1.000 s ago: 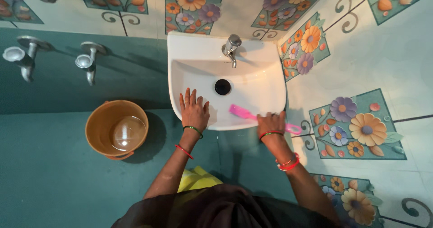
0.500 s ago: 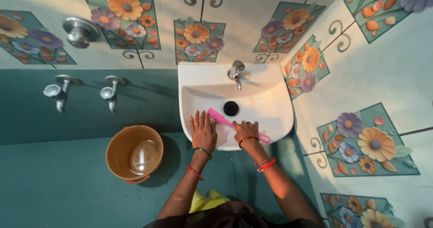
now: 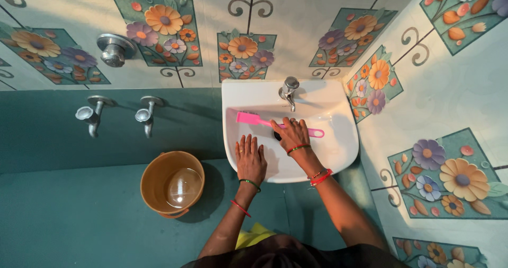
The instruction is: The person scrubs a white bathroom sink with a pink brush, rinses the brush under running water, and wipes the sink surface. The person repeats the scrubbing and rinsing cycle multiple times.
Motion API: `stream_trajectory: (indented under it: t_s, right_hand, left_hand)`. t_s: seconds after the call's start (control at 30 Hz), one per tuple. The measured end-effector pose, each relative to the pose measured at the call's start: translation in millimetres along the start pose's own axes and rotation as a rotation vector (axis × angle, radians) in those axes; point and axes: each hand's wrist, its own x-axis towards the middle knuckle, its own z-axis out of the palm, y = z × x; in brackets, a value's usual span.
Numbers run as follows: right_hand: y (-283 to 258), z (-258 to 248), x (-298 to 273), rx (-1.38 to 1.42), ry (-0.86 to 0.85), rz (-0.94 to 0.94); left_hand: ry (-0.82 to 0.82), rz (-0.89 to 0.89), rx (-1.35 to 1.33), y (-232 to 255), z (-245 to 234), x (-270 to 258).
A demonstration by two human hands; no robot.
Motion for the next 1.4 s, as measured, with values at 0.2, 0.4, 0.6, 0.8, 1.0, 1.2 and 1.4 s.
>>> stream_trajectory:
  t_s: [0.2, 0.4, 0.6, 0.8, 1.0, 1.2, 1.4]
  right_hand:
    - [10.4, 16.4, 4.6, 0.153, 0.098, 0.059]
    - [17.0, 25.7, 3.1, 0.181, 0.032, 0.08]
    - [18.0, 17.4, 2.9, 0.2, 0.089, 0.062]
    - [11.2, 33.6, 12.6, 0.138, -0.022, 0.11]
    - [16.9, 32.0, 6.8, 0.137, 0.118, 0.059]
    - [39.1, 29.2, 0.7, 0.089, 0.026, 0.058]
    - [68.1, 38.8, -16.7, 0.107, 0.093, 0.092]
  left_hand:
    - [-0.005, -0.017, -0.031, 2.8, -5.7, 0.9]
    - [-0.001, -0.011, -0.041, 3.2, -7.0, 1.1]
    - [-0.007, 0.001, -0.03, 2.9, -7.2, 1.1]
    - [-0.004, -0.014, -0.04, 3.6, -8.2, 1.0]
    - [-0.007, -0.011, -0.039, 2.2, -5.9, 0.6]
    - [-0.019, 0.0, -0.026, 2.2, -7.0, 1.6]
    - [-0.015, 0.003, -0.033, 2.0, -6.8, 1.0]
